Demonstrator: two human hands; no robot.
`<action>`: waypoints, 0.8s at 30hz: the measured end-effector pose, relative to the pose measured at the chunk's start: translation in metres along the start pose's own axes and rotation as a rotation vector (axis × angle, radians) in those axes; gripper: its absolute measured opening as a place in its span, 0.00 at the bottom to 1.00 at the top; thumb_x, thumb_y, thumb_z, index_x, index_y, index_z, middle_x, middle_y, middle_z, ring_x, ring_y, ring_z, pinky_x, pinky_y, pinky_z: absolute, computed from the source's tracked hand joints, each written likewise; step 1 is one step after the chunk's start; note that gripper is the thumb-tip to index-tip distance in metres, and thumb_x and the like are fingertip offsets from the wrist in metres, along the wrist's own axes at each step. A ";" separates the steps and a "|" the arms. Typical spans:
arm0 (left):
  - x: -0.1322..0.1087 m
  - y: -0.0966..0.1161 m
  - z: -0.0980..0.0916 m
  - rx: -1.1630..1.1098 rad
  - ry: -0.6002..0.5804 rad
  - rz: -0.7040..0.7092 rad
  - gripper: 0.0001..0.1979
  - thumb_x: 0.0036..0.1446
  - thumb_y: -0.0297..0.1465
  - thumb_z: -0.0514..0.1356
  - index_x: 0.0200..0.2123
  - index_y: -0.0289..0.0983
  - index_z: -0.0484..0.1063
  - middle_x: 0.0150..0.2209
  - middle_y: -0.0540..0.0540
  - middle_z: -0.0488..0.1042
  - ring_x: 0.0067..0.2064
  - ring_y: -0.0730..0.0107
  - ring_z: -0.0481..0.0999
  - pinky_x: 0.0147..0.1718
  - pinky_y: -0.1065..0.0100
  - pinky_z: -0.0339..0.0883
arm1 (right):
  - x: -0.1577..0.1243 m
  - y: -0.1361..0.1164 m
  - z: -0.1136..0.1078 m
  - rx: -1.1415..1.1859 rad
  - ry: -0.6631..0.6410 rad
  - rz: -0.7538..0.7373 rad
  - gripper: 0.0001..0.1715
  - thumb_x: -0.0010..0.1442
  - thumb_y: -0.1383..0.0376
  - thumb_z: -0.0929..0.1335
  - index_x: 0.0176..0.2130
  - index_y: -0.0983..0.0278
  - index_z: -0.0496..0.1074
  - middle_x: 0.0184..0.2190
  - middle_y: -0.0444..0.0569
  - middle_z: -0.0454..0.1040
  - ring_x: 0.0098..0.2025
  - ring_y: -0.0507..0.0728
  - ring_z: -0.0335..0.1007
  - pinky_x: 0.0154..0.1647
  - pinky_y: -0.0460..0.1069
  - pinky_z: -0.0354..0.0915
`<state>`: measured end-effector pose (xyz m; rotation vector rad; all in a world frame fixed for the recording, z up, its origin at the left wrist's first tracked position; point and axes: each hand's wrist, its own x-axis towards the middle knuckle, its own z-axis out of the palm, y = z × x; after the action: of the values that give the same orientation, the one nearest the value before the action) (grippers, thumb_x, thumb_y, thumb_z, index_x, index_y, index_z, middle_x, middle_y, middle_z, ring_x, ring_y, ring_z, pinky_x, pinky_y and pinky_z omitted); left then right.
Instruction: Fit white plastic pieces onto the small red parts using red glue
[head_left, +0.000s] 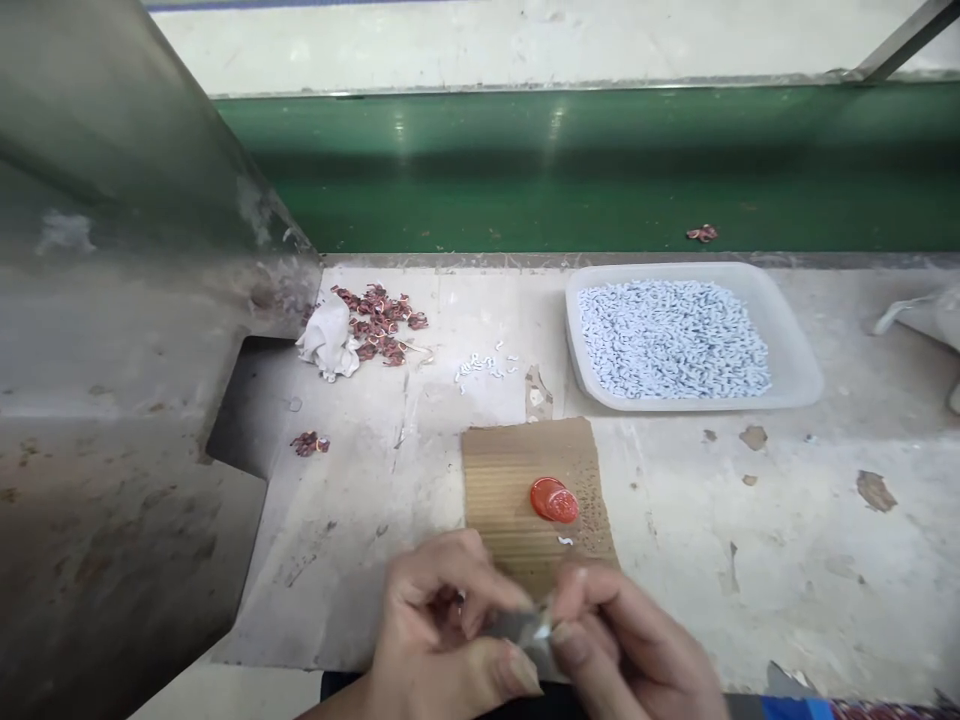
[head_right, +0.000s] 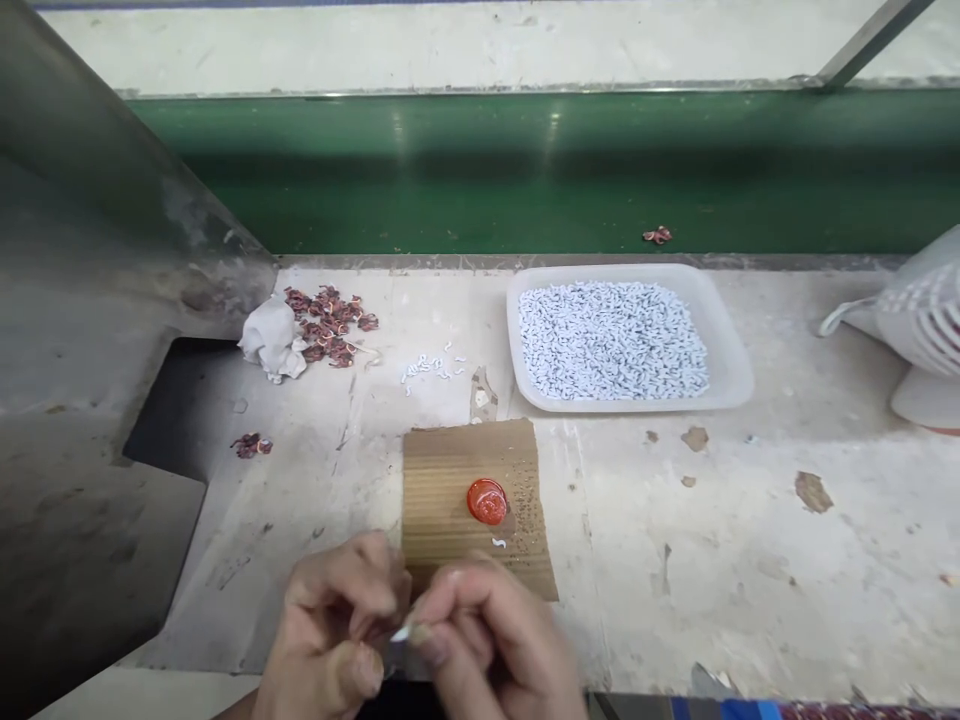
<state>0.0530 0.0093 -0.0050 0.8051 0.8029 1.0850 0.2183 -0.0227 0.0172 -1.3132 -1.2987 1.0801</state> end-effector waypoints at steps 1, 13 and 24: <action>-0.002 0.002 -0.005 0.052 0.017 -0.017 0.10 0.59 0.43 0.74 0.44 0.50 0.85 0.25 0.53 0.64 0.26 0.75 0.63 0.25 0.73 0.62 | 0.002 0.001 -0.012 -0.074 -0.004 0.006 0.06 0.75 0.64 0.67 0.42 0.58 0.72 0.27 0.40 0.67 0.23 0.47 0.61 0.24 0.40 0.62; 0.000 0.039 -0.059 0.658 0.068 -0.113 0.07 0.66 0.27 0.66 0.36 0.43 0.84 0.47 0.47 0.88 0.50 0.63 0.88 0.50 0.68 0.83 | 0.059 0.006 -0.075 -1.136 -0.409 -0.522 0.15 0.80 0.63 0.58 0.40 0.63 0.66 0.27 0.42 0.62 0.23 0.52 0.58 0.24 0.48 0.49; 0.007 0.049 -0.071 0.631 0.071 0.101 0.19 0.52 0.17 0.73 0.39 0.49 0.89 0.32 0.50 0.88 0.35 0.64 0.87 0.35 0.68 0.86 | 0.066 -0.006 -0.070 -1.205 -0.513 -0.650 0.19 0.80 0.68 0.53 0.46 0.66 0.68 0.27 0.43 0.65 0.22 0.50 0.64 0.23 0.46 0.54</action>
<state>-0.0272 0.0404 0.0028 1.3505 1.2007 0.9560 0.2897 0.0397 0.0355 -1.2148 -2.7478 0.0609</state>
